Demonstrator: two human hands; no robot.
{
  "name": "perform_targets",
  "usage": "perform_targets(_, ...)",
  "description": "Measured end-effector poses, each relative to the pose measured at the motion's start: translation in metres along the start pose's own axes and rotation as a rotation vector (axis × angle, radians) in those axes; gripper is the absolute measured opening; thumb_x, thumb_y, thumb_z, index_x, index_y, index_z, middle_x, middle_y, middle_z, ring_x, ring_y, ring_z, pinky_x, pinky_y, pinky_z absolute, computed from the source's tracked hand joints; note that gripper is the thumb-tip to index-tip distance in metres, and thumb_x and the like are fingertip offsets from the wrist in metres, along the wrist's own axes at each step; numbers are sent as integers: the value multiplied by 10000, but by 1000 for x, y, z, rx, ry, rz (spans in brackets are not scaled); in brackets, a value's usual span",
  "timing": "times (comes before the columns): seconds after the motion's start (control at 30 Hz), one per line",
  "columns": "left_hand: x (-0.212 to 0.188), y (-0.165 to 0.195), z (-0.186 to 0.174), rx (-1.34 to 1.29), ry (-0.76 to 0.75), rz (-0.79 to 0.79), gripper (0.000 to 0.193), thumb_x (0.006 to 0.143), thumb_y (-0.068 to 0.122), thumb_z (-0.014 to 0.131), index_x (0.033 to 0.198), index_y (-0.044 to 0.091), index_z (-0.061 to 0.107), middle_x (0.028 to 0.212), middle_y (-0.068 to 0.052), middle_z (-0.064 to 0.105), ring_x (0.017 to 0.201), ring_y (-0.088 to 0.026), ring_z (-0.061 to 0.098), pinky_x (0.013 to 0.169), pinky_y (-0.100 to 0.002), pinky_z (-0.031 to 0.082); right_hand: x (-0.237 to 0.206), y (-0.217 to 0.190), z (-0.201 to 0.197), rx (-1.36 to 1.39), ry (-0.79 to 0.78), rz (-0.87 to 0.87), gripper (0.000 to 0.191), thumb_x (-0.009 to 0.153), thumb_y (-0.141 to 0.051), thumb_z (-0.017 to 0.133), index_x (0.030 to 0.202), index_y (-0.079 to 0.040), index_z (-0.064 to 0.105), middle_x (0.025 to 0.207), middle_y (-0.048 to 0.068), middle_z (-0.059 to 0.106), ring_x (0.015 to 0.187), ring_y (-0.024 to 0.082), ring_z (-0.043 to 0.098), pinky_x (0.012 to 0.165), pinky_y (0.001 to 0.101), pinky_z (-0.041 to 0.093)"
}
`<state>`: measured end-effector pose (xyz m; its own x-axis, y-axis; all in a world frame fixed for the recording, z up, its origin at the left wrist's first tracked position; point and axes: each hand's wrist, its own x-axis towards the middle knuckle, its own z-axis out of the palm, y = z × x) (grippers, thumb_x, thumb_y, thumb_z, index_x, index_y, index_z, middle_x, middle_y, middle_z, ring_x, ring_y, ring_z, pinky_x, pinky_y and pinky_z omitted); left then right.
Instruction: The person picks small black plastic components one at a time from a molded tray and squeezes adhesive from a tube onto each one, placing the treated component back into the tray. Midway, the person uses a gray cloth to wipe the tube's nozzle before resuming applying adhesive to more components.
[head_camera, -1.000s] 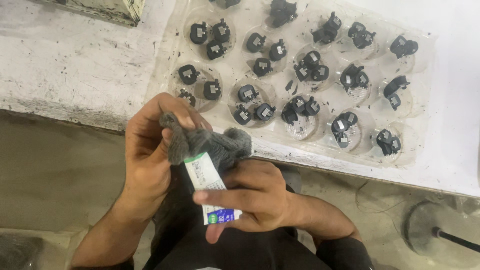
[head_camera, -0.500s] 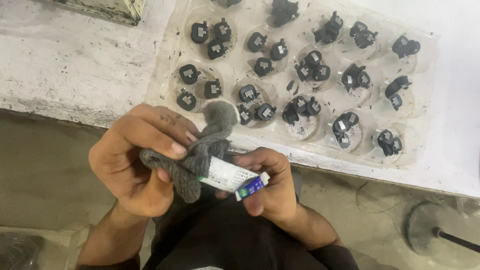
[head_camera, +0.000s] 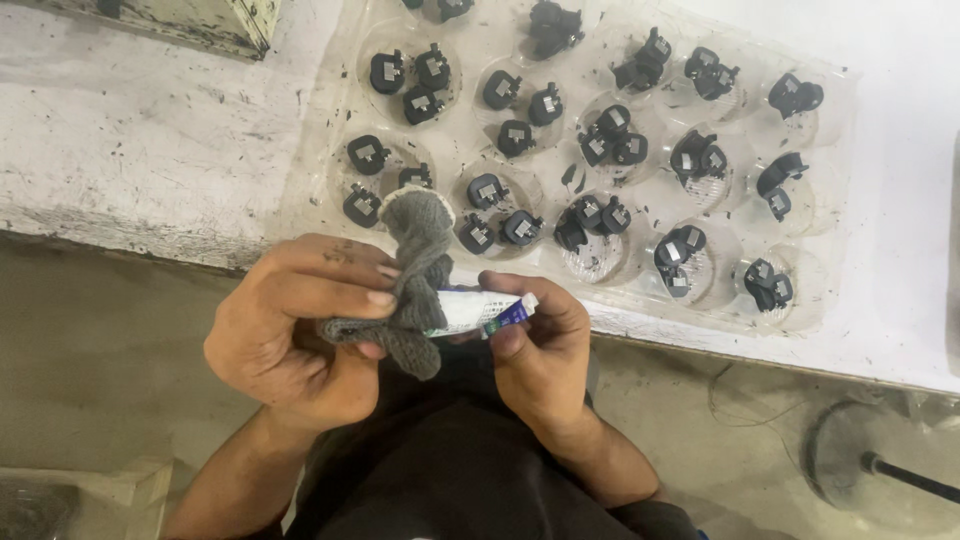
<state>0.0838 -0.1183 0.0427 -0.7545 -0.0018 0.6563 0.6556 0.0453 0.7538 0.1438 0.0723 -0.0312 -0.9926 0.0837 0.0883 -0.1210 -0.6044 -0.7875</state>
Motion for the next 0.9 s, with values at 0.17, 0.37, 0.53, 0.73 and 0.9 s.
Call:
perform_targets(0.17,-12,-9,-4,-51,52,-57,104,979,127,682,982,26,660,960,-115,701,877,-171,721,797,-252,602,7,-3,4,-446,-76,-343,412,920,-71,857,1281,-4,670,1250,174,717,1162,282,722,983,379,598)
perform_targets(0.37,-20,-15,-6,-137,73,-242,65,973,41,668,1033,16,661,936,-115,704,867,-145,678,813,-227,554,25,-15,7,-993,-227,-857,294,895,20,786,1132,-73,639,1146,137,689,1063,288,741,875,370,661)
perform_targets(0.53,-20,-14,-20,279,64,-72,149,850,-69,589,960,7,655,895,-118,696,811,-148,676,725,-229,540,25,-5,19,-285,31,72,287,939,-3,757,1214,-3,676,1177,226,733,1077,268,711,915,349,597)
perform_targets(0.73,-37,-24,-33,-27,92,-389,65,1078,15,663,1029,-28,664,987,-99,704,901,-105,641,836,-192,510,41,3,13,-965,-311,-874,212,942,15,718,1128,-69,665,1172,147,691,1139,279,713,953,353,631)
perform_targets(0.9,-46,-44,-61,-319,44,-480,166,1074,122,729,1003,-20,679,952,-91,712,852,-97,647,774,-194,513,34,22,18,-398,-97,-104,261,982,10,720,1236,7,660,1193,145,718,1080,204,693,934,303,579)
